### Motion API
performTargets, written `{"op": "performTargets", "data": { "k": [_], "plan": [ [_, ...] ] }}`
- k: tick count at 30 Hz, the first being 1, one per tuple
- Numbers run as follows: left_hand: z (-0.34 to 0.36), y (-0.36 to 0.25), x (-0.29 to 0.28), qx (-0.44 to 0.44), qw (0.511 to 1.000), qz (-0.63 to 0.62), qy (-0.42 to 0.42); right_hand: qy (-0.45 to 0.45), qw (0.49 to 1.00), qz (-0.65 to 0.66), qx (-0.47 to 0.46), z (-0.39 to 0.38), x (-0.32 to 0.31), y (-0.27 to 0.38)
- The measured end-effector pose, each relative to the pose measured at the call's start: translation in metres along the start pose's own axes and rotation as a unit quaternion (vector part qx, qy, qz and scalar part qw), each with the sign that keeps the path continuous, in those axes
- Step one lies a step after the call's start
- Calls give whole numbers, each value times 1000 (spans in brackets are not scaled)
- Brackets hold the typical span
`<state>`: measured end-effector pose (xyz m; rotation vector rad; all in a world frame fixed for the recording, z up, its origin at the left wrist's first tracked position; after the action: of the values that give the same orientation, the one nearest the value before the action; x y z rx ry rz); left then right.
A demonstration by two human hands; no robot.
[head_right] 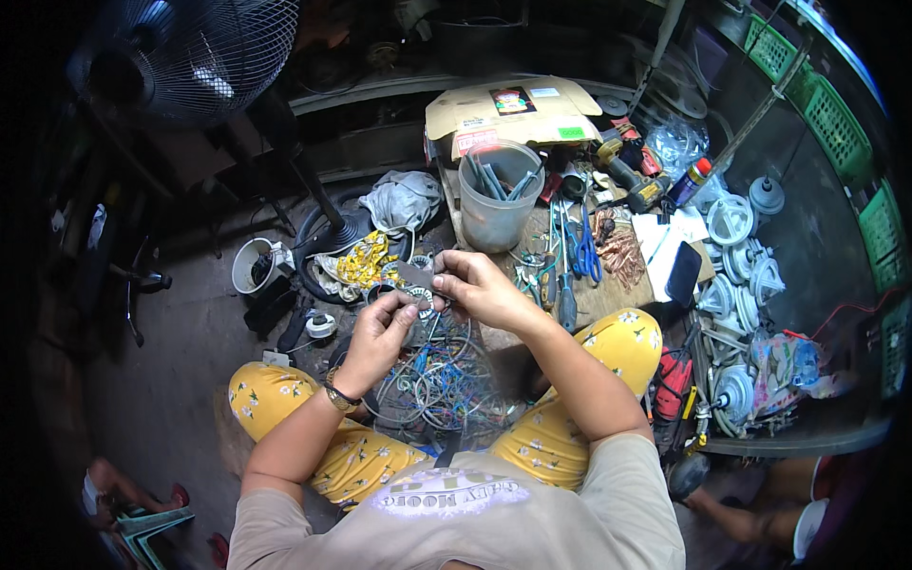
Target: The person strips insulation from wires using a tool, then twists the wires together and applies electrical tape to the connection.
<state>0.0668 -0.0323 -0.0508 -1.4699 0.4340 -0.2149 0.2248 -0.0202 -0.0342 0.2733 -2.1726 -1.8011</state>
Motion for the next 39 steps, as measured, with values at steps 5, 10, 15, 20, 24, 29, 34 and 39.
{"op": "performTargets", "data": {
  "k": [5,10,15,20,24,29,34,39],
  "plan": [
    [-2,-17,-7,48,982,167,-72,-6,1000,-3,0,-2,0,3],
    [-7,-24,-6,66,979,177,-80,12,1000,9,1,-2,-5,-4],
    [-8,-27,-8,76,978,184,-68,10,998,59,-8,-4,-6,-2],
    [-10,-26,-8,60,980,185,-42,-45,998,47,-22,-5,-20,3],
    [-21,-8,-11,41,986,157,-20,-214,970,85,-78,-15,-73,29],
    [-15,11,-20,2,997,75,-25,-204,977,23,-56,-32,-124,27],
    [-16,5,-19,40,996,69,-47,-286,796,-533,-21,-17,-165,-28],
    [-15,-3,-17,40,994,96,-37,-271,836,-478,1,-17,-182,-50]
  ]
}}
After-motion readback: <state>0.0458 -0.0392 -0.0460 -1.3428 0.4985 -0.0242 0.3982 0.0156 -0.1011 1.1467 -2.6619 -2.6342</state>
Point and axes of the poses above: each hand's wrist, its own z-axis towards the middle knuckle, its own x-axis out of the palm, y = z × x, the point moved 5 cm from there along z, towards the middle knuckle, and after that the axes turned 3 degrees about z, right-handed, at the moved point
